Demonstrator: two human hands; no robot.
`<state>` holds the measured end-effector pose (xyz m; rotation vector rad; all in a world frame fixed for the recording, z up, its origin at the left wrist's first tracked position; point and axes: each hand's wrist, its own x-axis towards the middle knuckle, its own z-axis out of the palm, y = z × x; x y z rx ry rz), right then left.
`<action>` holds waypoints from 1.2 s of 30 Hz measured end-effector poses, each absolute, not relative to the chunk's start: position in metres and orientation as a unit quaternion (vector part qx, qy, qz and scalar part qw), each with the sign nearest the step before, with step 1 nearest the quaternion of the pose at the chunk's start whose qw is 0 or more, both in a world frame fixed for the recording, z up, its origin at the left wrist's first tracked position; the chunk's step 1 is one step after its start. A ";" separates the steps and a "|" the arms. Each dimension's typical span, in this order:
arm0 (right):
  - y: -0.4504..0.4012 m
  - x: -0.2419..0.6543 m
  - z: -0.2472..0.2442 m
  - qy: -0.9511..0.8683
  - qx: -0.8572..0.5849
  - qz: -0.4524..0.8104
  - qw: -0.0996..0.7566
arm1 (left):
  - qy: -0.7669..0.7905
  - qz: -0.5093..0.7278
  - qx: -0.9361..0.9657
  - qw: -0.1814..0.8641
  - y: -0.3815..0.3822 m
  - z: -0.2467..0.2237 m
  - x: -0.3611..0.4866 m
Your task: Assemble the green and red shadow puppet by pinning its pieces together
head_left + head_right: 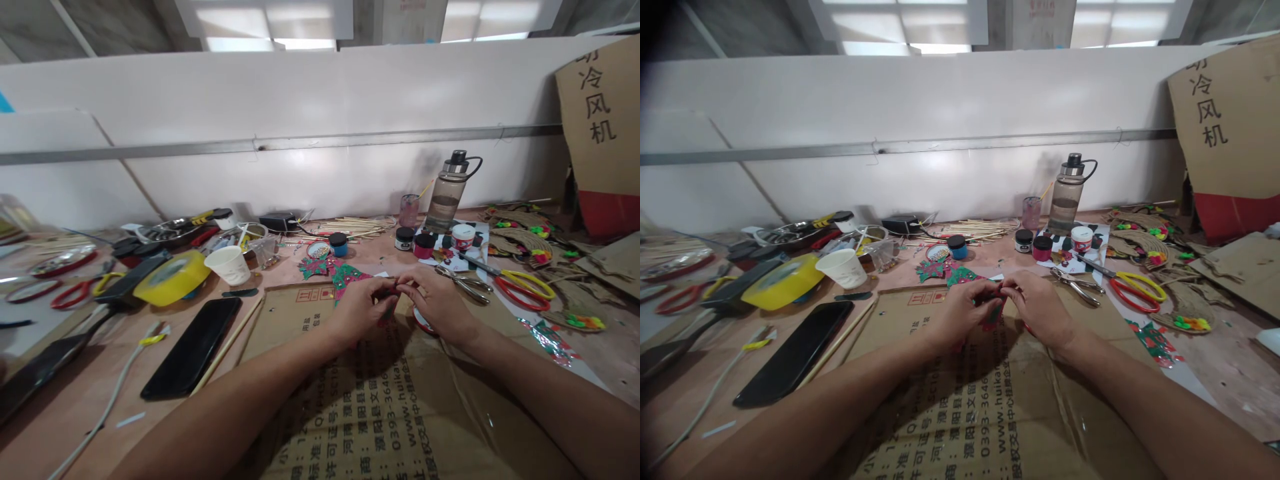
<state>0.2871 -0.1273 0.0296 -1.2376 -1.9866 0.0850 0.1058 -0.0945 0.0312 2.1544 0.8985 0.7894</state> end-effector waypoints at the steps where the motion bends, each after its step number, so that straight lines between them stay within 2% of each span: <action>1: -0.128 0.287 0.029 -0.778 -0.491 0.046 0.390 | 0.345 0.300 0.821 0.342 -0.095 0.032 0.106; 7: -0.129 0.288 0.035 -0.762 -0.505 0.069 0.399 | 0.356 0.326 0.780 0.399 -0.093 0.051 0.102; 10: -0.127 0.288 0.037 -0.750 -0.510 0.073 0.414 | 0.442 0.319 0.740 0.394 -0.081 0.068 0.091; 13: -0.124 0.291 0.035 -0.740 -0.514 0.083 0.426 | 0.539 0.235 0.745 0.315 -0.062 0.074 0.072; 16: -0.122 0.295 0.034 -0.745 -0.507 0.085 0.425 | 0.576 0.162 0.773 0.213 -0.047 0.060 0.053; 20: -0.121 0.295 0.036 -0.744 -0.500 0.087 0.435 | 0.580 0.089 0.789 0.182 -0.040 0.032 0.043; 23: -0.123 0.293 0.039 -0.746 -0.497 0.086 0.436 | 0.576 0.085 0.792 0.187 -0.041 0.020 0.045; 31: -0.122 0.290 0.031 -0.756 -0.497 0.085 0.418 | 0.605 0.188 0.739 0.230 -0.046 0.011 0.054; 36: -0.120 0.291 0.026 -0.758 -0.497 0.094 0.412 | 0.614 0.183 0.699 0.318 -0.046 0.016 0.053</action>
